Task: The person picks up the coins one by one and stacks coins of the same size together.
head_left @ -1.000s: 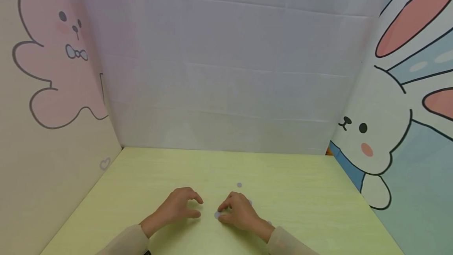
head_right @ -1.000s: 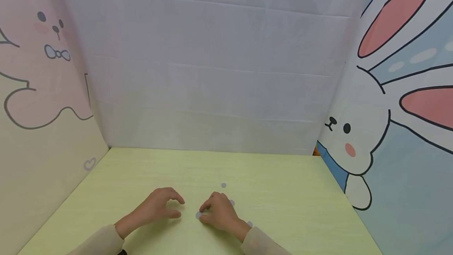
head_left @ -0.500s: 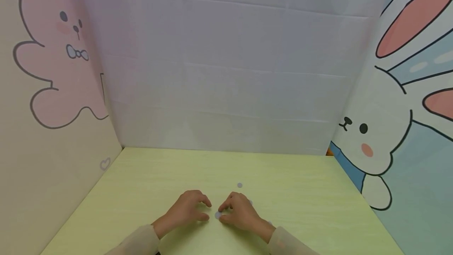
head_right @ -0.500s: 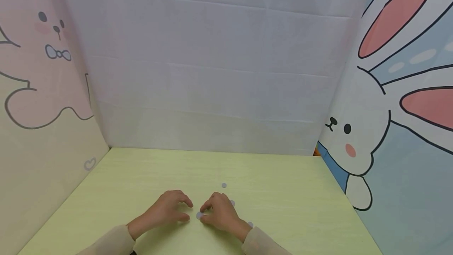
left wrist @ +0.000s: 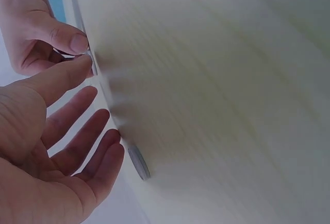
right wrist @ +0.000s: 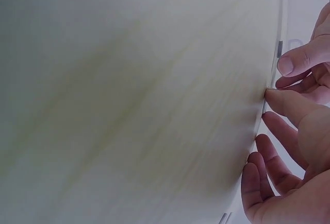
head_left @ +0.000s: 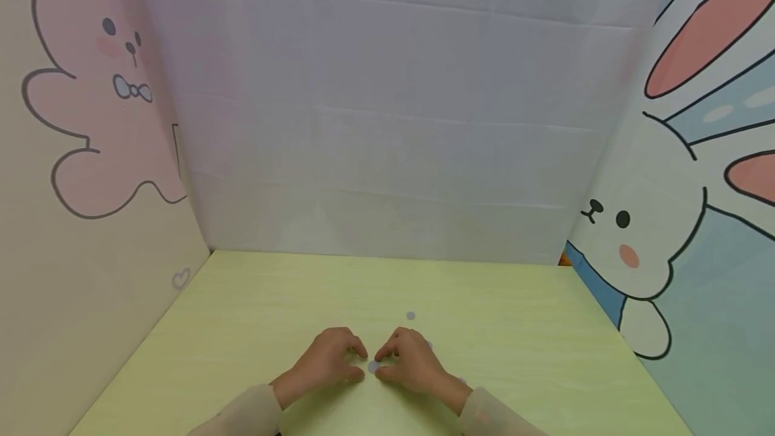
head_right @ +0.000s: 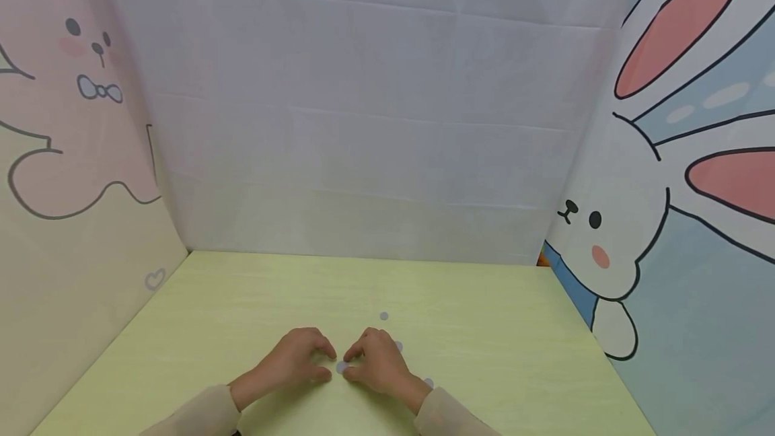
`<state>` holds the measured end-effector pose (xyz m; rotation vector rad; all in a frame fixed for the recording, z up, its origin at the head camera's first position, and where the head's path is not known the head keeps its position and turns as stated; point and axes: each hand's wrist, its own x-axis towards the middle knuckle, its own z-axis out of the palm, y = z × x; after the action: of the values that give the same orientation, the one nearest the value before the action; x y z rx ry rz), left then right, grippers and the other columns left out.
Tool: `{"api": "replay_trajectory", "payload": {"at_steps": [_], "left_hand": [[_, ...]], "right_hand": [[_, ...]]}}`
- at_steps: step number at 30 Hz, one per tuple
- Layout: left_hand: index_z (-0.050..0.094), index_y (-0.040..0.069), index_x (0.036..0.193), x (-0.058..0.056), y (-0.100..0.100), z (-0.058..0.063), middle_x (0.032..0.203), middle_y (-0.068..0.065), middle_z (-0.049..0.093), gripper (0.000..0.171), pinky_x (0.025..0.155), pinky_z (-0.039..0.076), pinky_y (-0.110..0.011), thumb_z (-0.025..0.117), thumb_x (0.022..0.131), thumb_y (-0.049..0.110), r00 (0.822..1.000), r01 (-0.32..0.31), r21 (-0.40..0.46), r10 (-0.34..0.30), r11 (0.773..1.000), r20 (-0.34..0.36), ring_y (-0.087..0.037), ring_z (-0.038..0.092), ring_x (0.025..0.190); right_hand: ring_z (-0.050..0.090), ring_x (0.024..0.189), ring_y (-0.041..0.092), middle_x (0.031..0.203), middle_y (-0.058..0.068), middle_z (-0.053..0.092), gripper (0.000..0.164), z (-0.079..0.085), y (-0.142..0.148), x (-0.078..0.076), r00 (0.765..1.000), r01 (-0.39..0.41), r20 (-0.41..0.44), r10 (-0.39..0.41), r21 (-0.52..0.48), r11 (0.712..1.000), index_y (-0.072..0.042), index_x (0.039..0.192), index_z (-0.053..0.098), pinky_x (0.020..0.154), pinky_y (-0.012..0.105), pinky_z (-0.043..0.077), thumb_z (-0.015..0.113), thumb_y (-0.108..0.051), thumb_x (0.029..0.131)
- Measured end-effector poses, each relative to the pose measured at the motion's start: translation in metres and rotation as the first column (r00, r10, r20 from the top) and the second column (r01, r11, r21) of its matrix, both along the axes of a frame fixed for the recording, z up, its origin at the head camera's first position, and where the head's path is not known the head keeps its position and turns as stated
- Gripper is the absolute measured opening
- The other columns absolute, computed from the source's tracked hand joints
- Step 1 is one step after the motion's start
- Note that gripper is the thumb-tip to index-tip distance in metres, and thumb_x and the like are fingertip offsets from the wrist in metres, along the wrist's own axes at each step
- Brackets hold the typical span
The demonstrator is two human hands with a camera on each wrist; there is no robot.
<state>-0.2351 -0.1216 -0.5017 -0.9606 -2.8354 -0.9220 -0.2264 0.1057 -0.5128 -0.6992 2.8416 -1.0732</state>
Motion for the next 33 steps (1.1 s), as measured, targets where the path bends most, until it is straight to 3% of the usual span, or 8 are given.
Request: {"api": "replay_trajectory", "payload": {"at_steps": [33], "left_hand": [[0.082,0.018,0.083,0.003,0.016,-0.007,0.084,0.009,0.068,0.012,0.075,0.048,-0.029,0.094,0.079,0.017,0.998,-0.062,0.029,0.063,0.998,-0.024,-0.010,0.058,0.081]], "right_hand": [[0.053,0.082,0.008,0.091,-0.006,0.066,0.009,0.003,0.000,0.001,1.000,-0.017,-0.016,0.016,-0.038,0.999,-0.013,0.091,0.086,0.072,0.024,0.041,0.090,-0.015,0.083]]}}
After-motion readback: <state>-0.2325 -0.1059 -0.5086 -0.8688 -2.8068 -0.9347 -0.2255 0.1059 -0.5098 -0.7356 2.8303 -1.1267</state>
